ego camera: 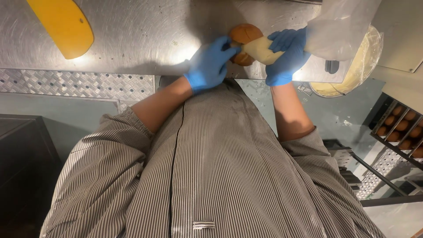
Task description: Filling sliced baked buns with cream using a piping bag.
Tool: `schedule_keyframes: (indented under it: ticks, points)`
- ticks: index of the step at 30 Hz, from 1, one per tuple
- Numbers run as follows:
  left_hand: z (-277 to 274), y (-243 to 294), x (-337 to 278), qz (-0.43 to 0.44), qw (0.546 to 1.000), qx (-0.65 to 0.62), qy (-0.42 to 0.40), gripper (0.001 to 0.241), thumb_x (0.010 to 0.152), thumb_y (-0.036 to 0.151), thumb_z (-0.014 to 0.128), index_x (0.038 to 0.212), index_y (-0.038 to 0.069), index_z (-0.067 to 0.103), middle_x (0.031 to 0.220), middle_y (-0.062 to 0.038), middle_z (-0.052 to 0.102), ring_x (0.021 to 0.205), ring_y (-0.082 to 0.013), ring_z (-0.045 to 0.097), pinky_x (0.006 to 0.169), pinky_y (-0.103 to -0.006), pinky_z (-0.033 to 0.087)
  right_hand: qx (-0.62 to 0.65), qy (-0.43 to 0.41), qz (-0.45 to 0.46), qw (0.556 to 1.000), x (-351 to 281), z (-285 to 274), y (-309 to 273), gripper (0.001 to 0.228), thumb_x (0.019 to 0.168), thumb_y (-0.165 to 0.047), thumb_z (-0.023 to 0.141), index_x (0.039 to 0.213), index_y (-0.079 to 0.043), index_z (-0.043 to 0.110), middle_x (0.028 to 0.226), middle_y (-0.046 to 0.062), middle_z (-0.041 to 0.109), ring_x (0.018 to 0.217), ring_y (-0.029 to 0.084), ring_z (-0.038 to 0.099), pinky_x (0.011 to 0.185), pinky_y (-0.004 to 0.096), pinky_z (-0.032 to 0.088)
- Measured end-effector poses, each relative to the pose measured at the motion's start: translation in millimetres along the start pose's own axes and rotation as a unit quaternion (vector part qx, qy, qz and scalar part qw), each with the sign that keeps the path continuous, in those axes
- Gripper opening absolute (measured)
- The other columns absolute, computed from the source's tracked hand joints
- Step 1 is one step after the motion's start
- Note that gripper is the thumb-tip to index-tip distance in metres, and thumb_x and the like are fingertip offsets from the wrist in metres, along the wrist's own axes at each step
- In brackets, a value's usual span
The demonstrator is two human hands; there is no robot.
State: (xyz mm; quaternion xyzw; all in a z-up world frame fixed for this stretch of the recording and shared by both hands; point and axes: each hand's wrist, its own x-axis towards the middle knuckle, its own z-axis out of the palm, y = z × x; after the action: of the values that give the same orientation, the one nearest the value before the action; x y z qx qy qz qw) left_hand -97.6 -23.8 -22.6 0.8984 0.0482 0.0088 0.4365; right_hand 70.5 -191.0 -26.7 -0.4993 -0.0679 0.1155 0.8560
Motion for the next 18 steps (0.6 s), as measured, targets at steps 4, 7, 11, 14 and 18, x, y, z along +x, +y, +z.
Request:
schedule_keyframes:
  ticks: [4,7,11,14,18]
  points:
    - [22,-5,-13,0.037,0.997,-0.038,0.050,0.063,0.081,0.004,0.059,0.144,0.004,0.057,0.137,-0.028,0.049,0.113,-0.0401,0.061,0.094,-0.0461,0.053,0.021,0.014,0.000,1.000,-1,-1,8,0.038,0.111,-0.011,0.052,0.075,-0.008,0.040,0.061,0.006,0.034,0.054,0.020,0.035,0.064,0.040,0.048]
    - [30,-12,-18,0.034,0.980,-0.179,0.082,0.066,0.082,0.003,0.060,0.145,-0.004,0.042,0.140,-0.028,0.045,0.124,-0.0443,0.055,0.106,-0.0470,0.048,0.024,0.007,-0.006,1.000,-2,8,5,0.033,0.109,-0.011,0.053,0.079,-0.008,0.042,0.062,0.004,0.033,0.052,0.018,0.034,0.059,0.039,0.046]
    - [25,-21,-10,-0.040,0.971,-0.225,0.067,0.059,0.088,0.002,0.058,0.143,-0.003,0.040,0.138,-0.024,0.050,0.129,-0.0387,0.059,0.114,-0.0438,0.048,0.033,0.018,-0.001,0.999,1,6,9,0.031,0.108,-0.012,0.052,0.079,-0.007,0.044,0.061,0.003,0.033,0.050,0.017,0.035,0.056,0.038,0.046]
    - [-1,-11,7,-0.103,0.985,-0.129,0.046,0.055,0.088,0.003,0.058,0.142,0.003,0.048,0.132,-0.020,0.056,0.124,-0.0379,0.060,0.110,-0.0437,0.050,0.029,0.024,0.008,0.999,2,-1,13,0.029,0.108,-0.010,0.053,0.080,-0.007,0.046,0.060,0.003,0.033,0.051,0.017,0.034,0.057,0.039,0.046]
    - [6,-19,27,0.038,0.995,-0.045,0.082,0.062,0.081,-0.003,0.058,0.142,0.003,0.053,0.141,-0.022,0.053,0.126,-0.0447,0.054,0.108,-0.0487,0.046,0.029,-0.024,0.008,0.999,4,-3,9,0.031,0.108,-0.008,0.051,0.078,-0.006,0.045,0.062,0.006,0.034,0.053,0.020,0.037,0.060,0.041,0.048]
